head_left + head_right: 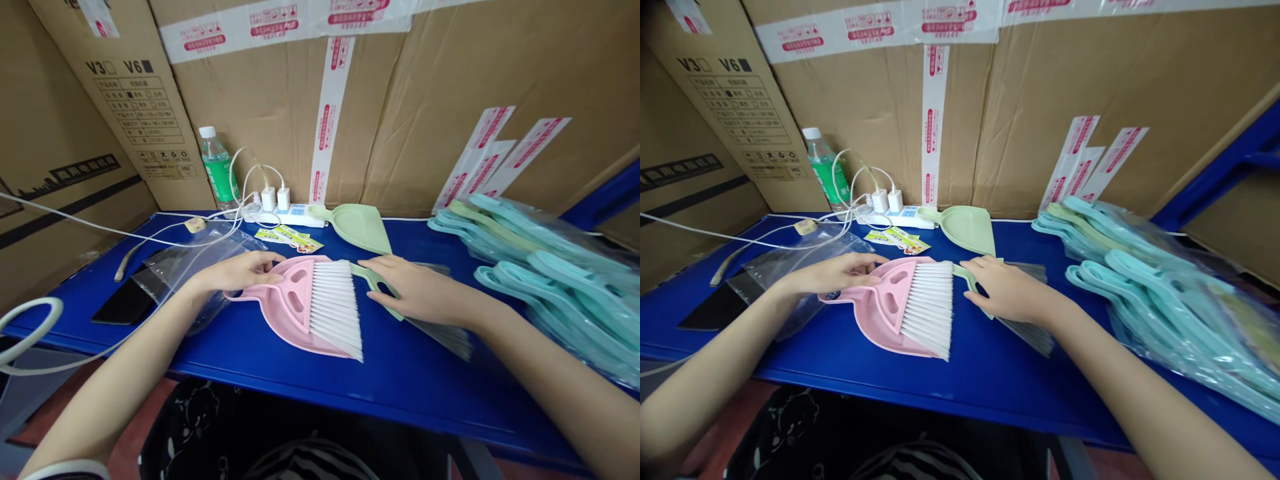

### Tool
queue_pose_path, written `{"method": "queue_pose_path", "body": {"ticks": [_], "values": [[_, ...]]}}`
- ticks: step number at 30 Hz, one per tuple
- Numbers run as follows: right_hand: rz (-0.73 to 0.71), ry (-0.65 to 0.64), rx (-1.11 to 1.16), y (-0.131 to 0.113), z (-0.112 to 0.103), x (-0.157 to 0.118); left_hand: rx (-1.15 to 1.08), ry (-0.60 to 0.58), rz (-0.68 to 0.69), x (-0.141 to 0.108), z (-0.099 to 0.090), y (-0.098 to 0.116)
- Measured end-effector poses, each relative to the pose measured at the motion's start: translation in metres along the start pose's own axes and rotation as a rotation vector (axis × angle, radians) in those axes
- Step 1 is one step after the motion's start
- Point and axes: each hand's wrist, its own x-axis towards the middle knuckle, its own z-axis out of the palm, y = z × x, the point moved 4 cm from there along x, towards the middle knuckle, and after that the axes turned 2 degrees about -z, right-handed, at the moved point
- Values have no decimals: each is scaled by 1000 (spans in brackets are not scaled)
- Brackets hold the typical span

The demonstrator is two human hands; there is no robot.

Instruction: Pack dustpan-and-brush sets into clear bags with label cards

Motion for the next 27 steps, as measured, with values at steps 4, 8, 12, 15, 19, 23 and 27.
{"method": "queue_pose_path", "body": {"ticks": [4,8,12,15,19,23,27], "values": [[92,-46,-69,4,-3,-4,-81,-66,17,-5,-2,4],[152,-54,-158,10,-5,-7,-124,-118,-8,-9,-4,0],[205,-78,-176,17,-5,-9,-167,-156,-23,-10,-4,-5],[218,-101,-187,20,-4,-10,-243,-171,-46,-10,-2,-9],[164,-40,-229,16,-6,-10,-312,-140,-28,-9,0,-10],[-7,115,-53,-8,-11,-12,-342,-128,-14,-7,4,-10],[-169,-5,179,-43,-5,-13,-401,-114,6,-3,10,-6]]}}
